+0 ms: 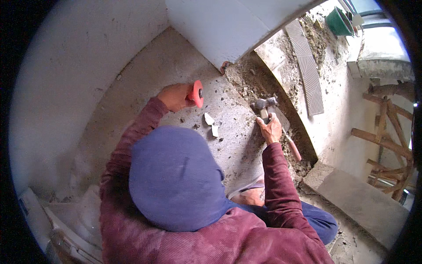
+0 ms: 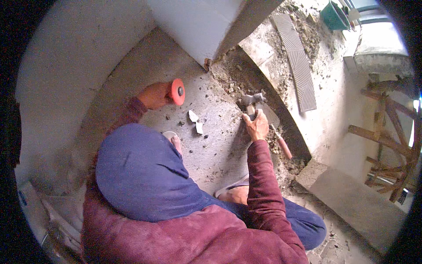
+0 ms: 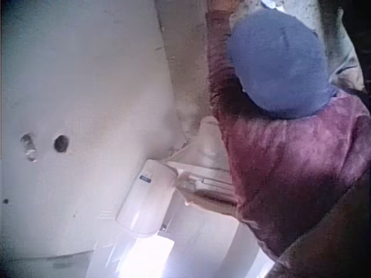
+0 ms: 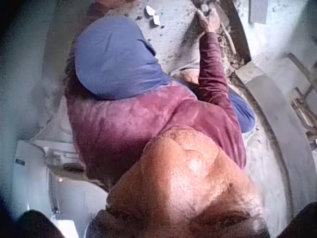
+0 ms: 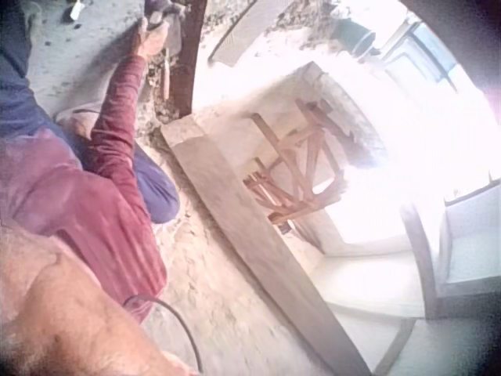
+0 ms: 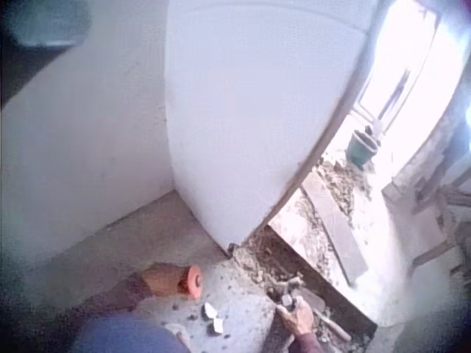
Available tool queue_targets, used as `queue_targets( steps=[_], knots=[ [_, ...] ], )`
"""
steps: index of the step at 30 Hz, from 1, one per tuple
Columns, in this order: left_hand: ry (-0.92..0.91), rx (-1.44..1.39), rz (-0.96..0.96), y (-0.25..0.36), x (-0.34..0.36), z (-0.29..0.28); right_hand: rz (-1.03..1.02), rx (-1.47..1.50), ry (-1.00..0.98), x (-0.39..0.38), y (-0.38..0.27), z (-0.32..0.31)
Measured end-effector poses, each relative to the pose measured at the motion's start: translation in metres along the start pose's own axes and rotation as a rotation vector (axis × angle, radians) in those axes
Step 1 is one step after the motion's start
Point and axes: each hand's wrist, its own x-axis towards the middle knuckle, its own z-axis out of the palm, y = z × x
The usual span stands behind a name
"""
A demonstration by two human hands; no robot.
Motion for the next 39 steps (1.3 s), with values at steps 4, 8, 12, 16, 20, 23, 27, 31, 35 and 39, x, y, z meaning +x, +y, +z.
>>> queue_targets(
  steps=[4,8,12,16,20,23,27,31,35,39],
  knots=[
    [0.237,-0.063,-0.196,-0.023,0.002,0.052,-0.028,-0.065,-0.115,0.004,0.001,0.005],
    [0.386,-0.138,-0.184,-0.025,-0.015,0.06,-0.007,-0.113,-0.162,0.003,-0.004,0.005],
    [0.678,0.03,0.113,-0.031,-0.031,0.051,-0.03,-0.123,-0.132,0.002,0.002,0.01],
    [0.951,-1.596,-0.052,0.014,-0.039,0.001,-0.009,-0.178,-0.193,0.008,-0.005,0.008],
    [0.998,-1.909,0.091,-0.004,0.002,0.043,-0.082,-0.1,-0.303,0.019,-0.016,-0.036],
    [1.078,-2.079,0.03,0.01,0.021,0.076,-0.275,0.023,-0.348,0.011,-0.025,-0.076],
    [1.14,-2.219,0.02,0.015,0.041,0.102,-0.469,0.021,-0.391,-0.023,-0.109,-0.136],
    [1.268,-2.133,-0.012,0.034,0.05,0.105,-0.487,0.007,-0.547,-0.052,-0.146,-0.147],
    [1.173,-1.412,-0.015,0.028,0.035,0.111,-0.649,0.007,-0.632,-0.068,-0.12,-0.128],
    [0.96,-1.415,0.139,0.049,0.018,0.094,-0.689,0.007,-0.633,-0.082,-0.114,-0.138]
  ],
)
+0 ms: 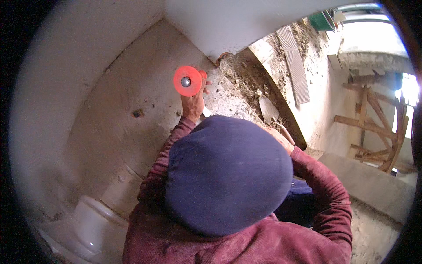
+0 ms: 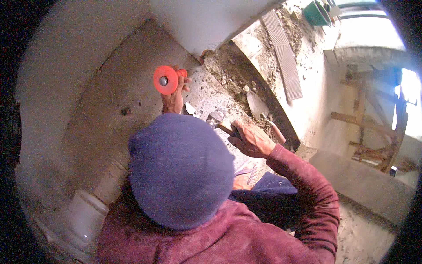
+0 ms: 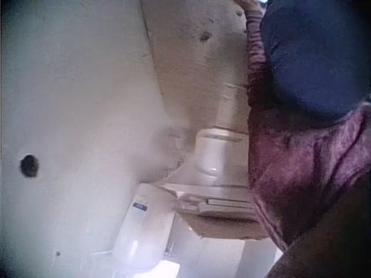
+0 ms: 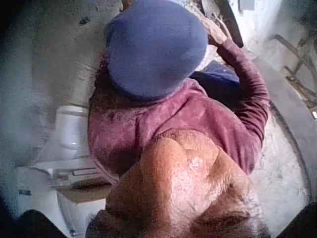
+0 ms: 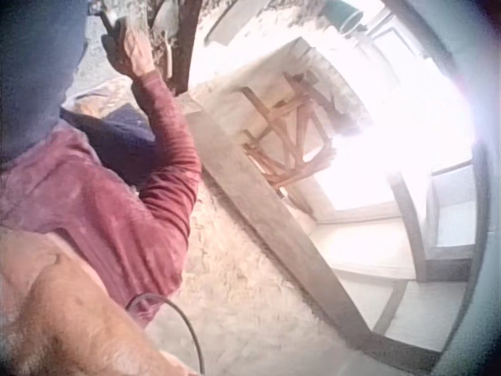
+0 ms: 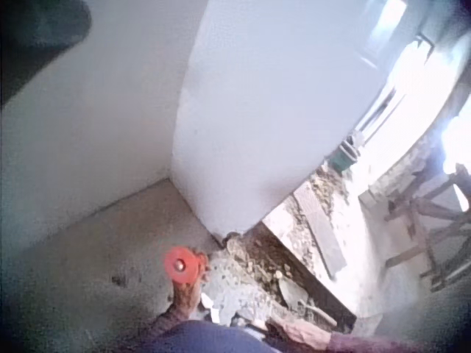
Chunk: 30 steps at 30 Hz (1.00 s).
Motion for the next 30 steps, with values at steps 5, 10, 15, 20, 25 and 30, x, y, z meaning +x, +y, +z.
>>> queue_targets(
  steps=[5,10,15,20,25,30],
  knots=[
    [-0.246,-0.105,-0.085,0.009,0.01,0.005,0.095,-0.072,-0.019,-0.005,0.053,0.046],
    [-0.372,-0.393,-0.437,0.0,0.004,-0.001,0.327,0.086,-0.11,-0.003,0.052,0.058],
    [-0.573,-0.294,-0.818,0.0,0.013,-0.036,0.35,0.131,-0.153,-0.004,0.056,0.062],
    [-0.663,0.007,-0.82,0.022,0.038,-0.058,0.295,0.053,-0.125,0.0,0.064,0.072],
    [-0.802,0.389,-0.928,0.024,0.072,-0.058,0.24,0.008,-0.163,-0.001,0.053,0.068],
    [-0.915,0.554,-0.886,0.005,0.098,-0.064,-0.038,0.016,-0.139,0.032,-0.005,0.052]
  ],
)
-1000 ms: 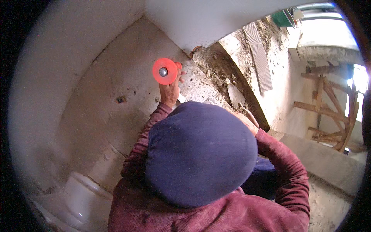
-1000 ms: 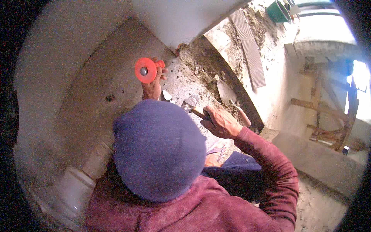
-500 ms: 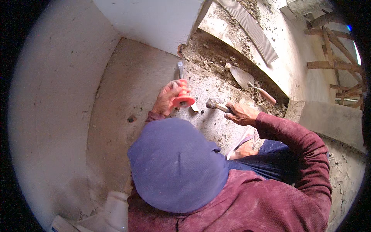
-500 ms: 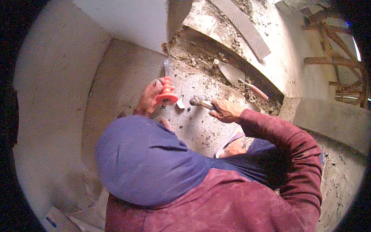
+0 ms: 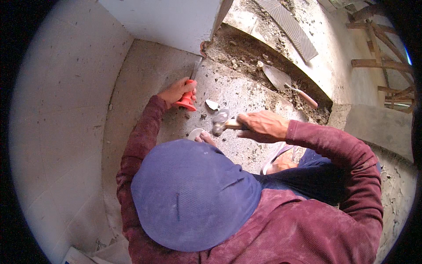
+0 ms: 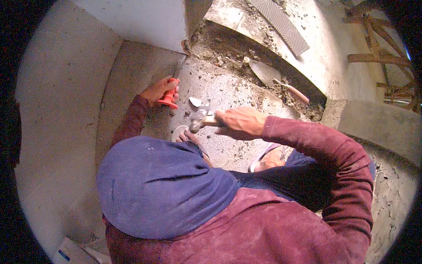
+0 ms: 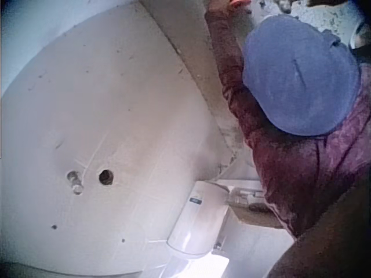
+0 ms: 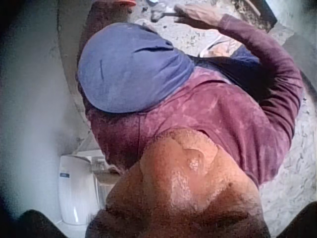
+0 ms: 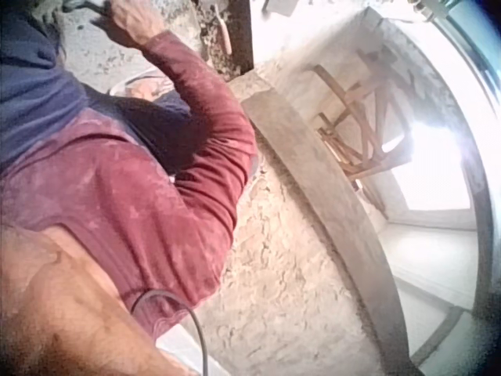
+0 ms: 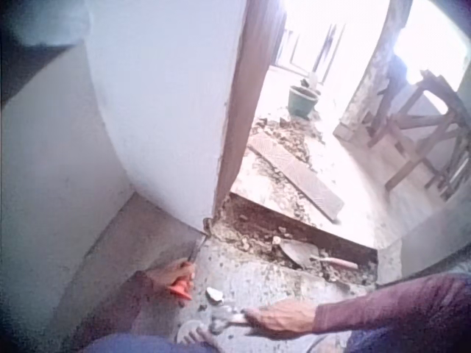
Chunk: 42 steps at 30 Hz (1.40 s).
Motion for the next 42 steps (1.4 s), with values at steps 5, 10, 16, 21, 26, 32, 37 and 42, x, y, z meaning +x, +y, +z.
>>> queue_targets(
  steps=[5,10,16,21,26,32,37,42],
  knots=[
    [-0.06,-0.07,-0.055,0.01,0.014,0.0,-0.112,-0.168,0.001,0.028,-0.027,0.002],
    [0.027,-0.099,-0.001,0.001,0.015,0.007,-0.255,-0.258,0.064,0.042,-0.035,0.015],
    [-0.07,-0.193,0.016,-0.003,0.017,-0.005,-0.359,-0.284,0.138,0.052,-0.042,0.023],
    [-0.068,-0.237,-0.031,-0.002,0.019,-0.011,-0.34,-0.339,0.084,0.065,-0.048,0.017],
    [-0.095,-0.256,-0.077,0.001,0.02,-0.012,-0.399,-0.412,0.119,0.076,-0.05,0.02],
    [-0.083,-0.206,-0.141,0.004,0.028,-0.016,-0.393,-0.327,0.12,0.093,-0.062,0.032],
    [-0.051,-0.166,-0.121,0.008,0.026,-0.015,-0.305,-0.231,-0.015,0.106,-0.078,0.032],
    [-0.014,-0.101,-0.103,0.013,0.028,-0.013,-0.266,-0.224,0.082,0.113,-0.073,0.055]
  ],
)
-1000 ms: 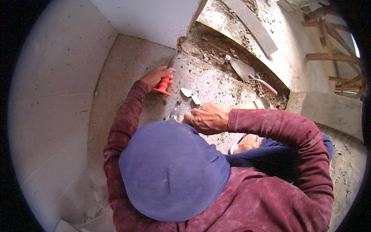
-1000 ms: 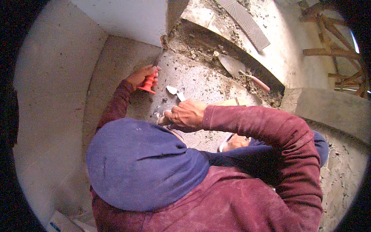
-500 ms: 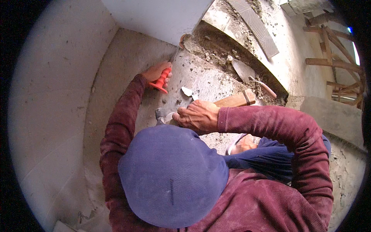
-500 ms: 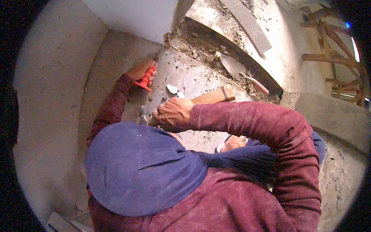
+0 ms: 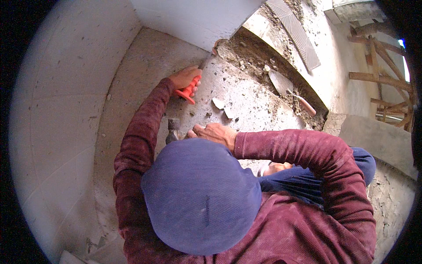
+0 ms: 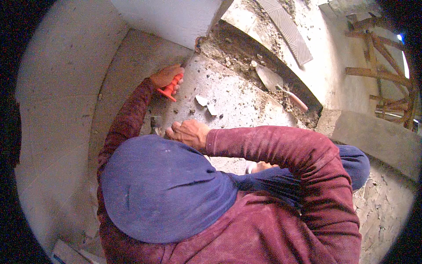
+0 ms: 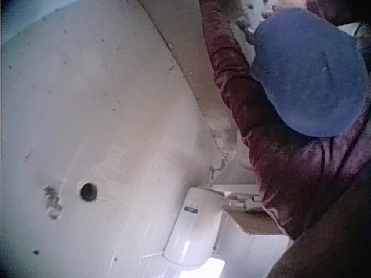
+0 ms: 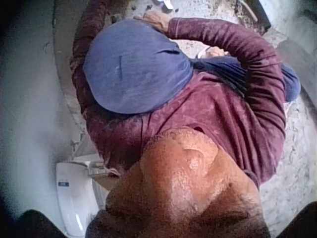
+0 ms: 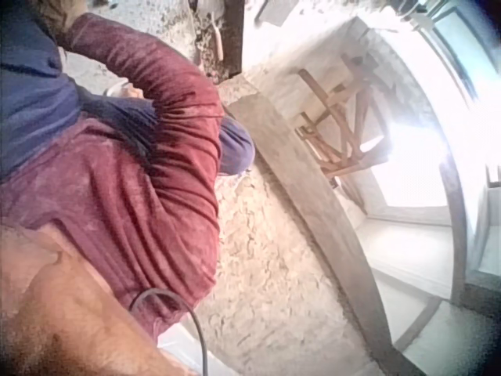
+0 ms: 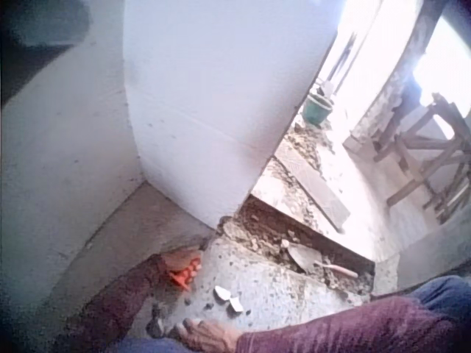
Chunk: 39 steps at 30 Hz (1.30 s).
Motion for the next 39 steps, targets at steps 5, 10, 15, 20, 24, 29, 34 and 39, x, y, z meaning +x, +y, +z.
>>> queue_targets(
  steps=[5,10,15,20,24,29,34,39],
  knots=[
    [-0.024,0.015,0.009,-0.007,0.001,-0.007,0.011,0.121,-0.037,0.003,-0.012,-0.006],
    [-0.017,0.016,0.024,-0.008,0.006,-0.004,0.036,0.264,-0.049,0.004,-0.007,0.009],
    [-0.011,0.019,-0.009,-0.009,0.01,-0.006,0.136,0.07,0.172,0.007,-0.003,0.009],
    [-0.006,-0.031,-0.076,-0.007,0.009,-0.009,-0.005,0.013,0.057,0.009,-0.004,-0.013],
    [-0.028,-0.042,-0.056,-0.009,0.006,-0.006,-0.068,-0.011,0.025,0.01,0.0,0.008],
    [-0.005,-0.023,-0.015,-0.01,0.009,0.0,0.198,0.068,0.073,0.014,0.004,0.007],
    [-0.016,-0.032,-0.025,-0.013,0.009,-0.003,-0.051,-0.054,-0.026,0.008,-0.005,0.014],
    [-0.021,-0.013,-0.004,-0.01,0.012,0.0,0.252,0.16,0.076,0.007,0.008,0.011]
  ],
)
